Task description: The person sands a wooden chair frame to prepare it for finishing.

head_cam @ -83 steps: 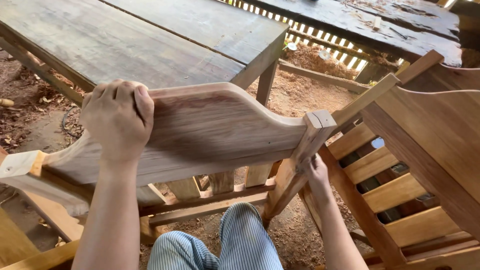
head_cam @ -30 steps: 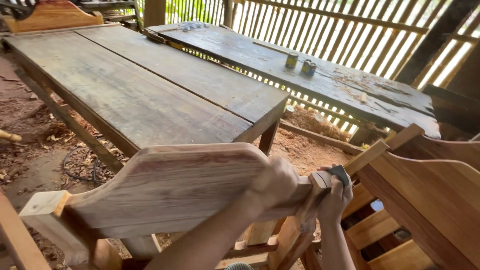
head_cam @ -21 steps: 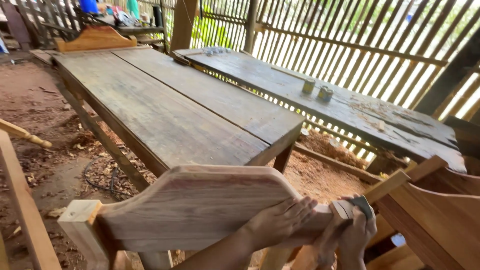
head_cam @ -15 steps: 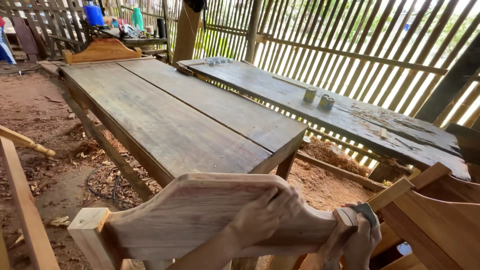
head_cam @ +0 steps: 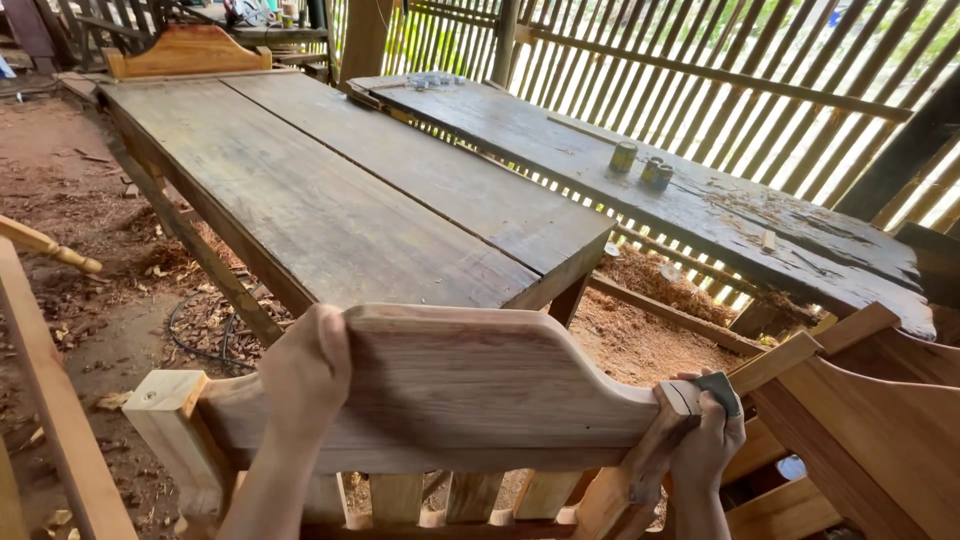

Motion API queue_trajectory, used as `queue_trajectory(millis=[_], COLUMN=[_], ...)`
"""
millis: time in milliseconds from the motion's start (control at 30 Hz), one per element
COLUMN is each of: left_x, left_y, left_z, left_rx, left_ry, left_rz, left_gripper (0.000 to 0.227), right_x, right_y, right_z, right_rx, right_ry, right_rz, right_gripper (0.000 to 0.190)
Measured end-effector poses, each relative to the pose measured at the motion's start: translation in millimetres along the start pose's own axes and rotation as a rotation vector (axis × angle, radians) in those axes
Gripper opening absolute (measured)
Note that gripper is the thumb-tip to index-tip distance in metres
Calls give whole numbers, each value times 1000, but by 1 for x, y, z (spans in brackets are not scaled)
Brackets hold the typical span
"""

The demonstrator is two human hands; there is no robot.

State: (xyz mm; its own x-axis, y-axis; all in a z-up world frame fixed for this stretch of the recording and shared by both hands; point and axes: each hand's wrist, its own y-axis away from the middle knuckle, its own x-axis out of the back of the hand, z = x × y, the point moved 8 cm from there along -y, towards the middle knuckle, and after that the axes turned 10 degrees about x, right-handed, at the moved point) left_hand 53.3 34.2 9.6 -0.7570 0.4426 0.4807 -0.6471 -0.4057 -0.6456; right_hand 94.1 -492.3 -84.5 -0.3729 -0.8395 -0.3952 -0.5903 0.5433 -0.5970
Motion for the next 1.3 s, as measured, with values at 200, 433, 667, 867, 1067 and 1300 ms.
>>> queue_trajectory(millis=[200, 433, 667, 867, 1067, 1300], left_x=[32, 61, 43, 60, 93, 59], left_y=[33, 56, 55, 31, 1, 18], left_z=[-61, -67, -89, -51, -148, -185], left_rx=[-107, -142, -140, -299, 277, 425], left_ry=[-94, -283, -319, -487, -203, 771], left_rz=[147, 207, 189, 71, -11, -38], left_gripper=[61, 46, 40, 32, 27, 24], right_x=[-1, 6, 2, -8, 13, -10], right_y=[3, 15, 11, 4, -16, -16], right_z=[-6, -25, -28, -25, 13, -26], right_rx=[-10, -38, 126, 101, 292, 552], right_ry=[-65, -13, 225, 279, 528, 815], right_rz=[6, 66, -44, -84, -118, -84], right_gripper=[37, 36, 32, 24, 25, 37])
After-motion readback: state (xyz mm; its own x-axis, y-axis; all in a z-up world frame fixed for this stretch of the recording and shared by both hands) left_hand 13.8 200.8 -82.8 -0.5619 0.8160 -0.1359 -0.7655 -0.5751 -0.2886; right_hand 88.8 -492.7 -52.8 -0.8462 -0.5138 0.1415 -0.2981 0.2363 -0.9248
